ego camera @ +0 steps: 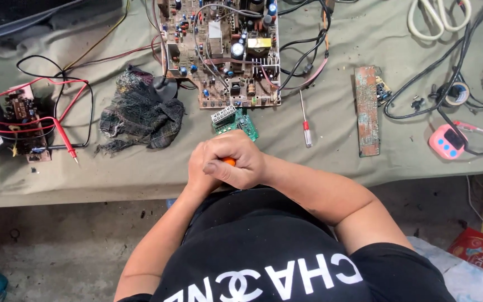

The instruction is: Inspecting and cleaning electronic circuit boards using a screwdriver and a cloth at a workbench.

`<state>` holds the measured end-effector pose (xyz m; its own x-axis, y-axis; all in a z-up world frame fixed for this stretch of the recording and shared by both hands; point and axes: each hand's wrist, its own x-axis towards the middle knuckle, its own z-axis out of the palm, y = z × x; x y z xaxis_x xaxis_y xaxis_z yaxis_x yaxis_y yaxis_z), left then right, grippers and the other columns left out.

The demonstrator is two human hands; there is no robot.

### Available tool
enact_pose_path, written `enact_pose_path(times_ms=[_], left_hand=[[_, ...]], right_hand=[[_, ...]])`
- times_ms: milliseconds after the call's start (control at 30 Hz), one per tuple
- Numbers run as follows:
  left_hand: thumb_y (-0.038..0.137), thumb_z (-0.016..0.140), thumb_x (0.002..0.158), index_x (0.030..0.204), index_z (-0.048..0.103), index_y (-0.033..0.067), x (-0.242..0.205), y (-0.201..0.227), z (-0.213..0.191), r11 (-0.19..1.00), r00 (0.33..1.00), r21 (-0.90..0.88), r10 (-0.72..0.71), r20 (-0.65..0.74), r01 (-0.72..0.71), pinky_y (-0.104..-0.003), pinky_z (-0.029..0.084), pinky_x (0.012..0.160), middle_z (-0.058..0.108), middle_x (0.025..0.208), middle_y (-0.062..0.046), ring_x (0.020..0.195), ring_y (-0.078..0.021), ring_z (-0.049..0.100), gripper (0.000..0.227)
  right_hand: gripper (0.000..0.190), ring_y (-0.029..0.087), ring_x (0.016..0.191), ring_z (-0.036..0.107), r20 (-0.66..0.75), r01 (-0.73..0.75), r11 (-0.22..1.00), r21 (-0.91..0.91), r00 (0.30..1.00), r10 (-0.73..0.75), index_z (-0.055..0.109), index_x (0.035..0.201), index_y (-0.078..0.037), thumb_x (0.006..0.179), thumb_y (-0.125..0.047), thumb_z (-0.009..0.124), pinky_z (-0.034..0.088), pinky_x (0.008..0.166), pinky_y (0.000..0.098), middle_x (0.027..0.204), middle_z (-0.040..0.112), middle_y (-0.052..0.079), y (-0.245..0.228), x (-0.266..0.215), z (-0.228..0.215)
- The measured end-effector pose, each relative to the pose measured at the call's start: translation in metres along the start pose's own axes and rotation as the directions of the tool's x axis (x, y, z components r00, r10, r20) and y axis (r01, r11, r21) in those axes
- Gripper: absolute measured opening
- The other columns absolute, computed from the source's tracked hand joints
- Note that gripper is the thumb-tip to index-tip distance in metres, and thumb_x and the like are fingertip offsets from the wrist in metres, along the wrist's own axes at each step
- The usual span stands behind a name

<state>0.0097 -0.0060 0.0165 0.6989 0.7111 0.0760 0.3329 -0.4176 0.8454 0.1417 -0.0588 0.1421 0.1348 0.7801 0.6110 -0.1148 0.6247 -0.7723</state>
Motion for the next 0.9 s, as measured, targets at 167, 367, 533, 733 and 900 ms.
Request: enact_pose_path(times_ms=[167,367,533,733,900], left_hand=[[0.039,0.06,0.096,0.092,0.058,0.0145,-0.004,-0.032,0.01,0.996,0.995,-0.013,0.084,-0.043,-0.085,-0.039,0.05,0.079,0.057,0.087,-0.008,0.084,-0.0318,0.061,0.025],[0.036,0.066,0.093,0.09,0.056,0.016,-0.009,-0.088,0.029,0.931,0.943,0.194,0.326,-0.062,-0.309,-0.036,0.047,0.076,0.053,0.084,-0.004,0.081,-0.0253,0.057,0.023],[0.045,0.084,0.071,0.109,0.065,0.0208,-0.007,-0.101,0.031,0.955,0.958,0.103,0.283,-0.037,-0.278,-0.033,0.05,0.081,0.055,0.086,0.002,0.083,-0.0198,0.06,0.049],[0.034,0.079,0.083,0.104,0.076,0.0228,0.001,-0.029,0.01,0.878,0.905,0.313,0.412,-0.108,-0.363,-0.033,0.054,0.074,0.064,0.09,0.003,0.081,-0.0207,0.066,0.024],[0.024,0.081,0.09,0.112,0.074,0.0089,0.002,-0.016,0.005,0.892,0.916,0.256,0.398,-0.054,-0.372,-0.041,0.052,0.07,0.067,0.093,-0.009,0.081,-0.0297,0.064,0.028]], right_hand=[[0.032,0.024,0.047,0.05,-0.049,0.014,1.0,-0.004,0.999,-0.014,0.062,0.07,-0.006,0.101,-0.016,0.062,0.046,0.046,0.0306,0.06,0.055,0.006,0.003,-0.004,0.002],[0.033,0.029,0.047,0.054,-0.085,0.054,0.997,-0.059,0.995,-0.058,0.063,0.068,-0.007,0.099,-0.016,0.065,0.048,0.046,0.0334,0.058,0.056,0.007,0.009,-0.01,0.008],[0.031,0.032,0.051,0.058,-0.082,0.113,0.981,-0.16,0.988,-0.127,0.065,0.071,-0.009,0.1,-0.018,0.065,0.051,0.05,0.0364,0.061,0.058,0.009,0.005,-0.014,0.02],[0.026,0.023,0.047,0.055,-0.17,0.059,0.99,-0.13,0.982,-0.081,0.072,0.073,-0.005,0.095,-0.018,0.07,0.049,0.049,0.0345,0.059,0.06,0.008,-0.053,-0.013,-0.017],[0.012,0.028,0.078,0.064,-0.332,-0.205,0.426,-0.881,0.91,-0.247,0.069,0.091,0.006,0.099,0.013,0.065,0.048,0.074,0.0382,0.086,0.07,0.017,-0.121,-0.023,-0.11]])
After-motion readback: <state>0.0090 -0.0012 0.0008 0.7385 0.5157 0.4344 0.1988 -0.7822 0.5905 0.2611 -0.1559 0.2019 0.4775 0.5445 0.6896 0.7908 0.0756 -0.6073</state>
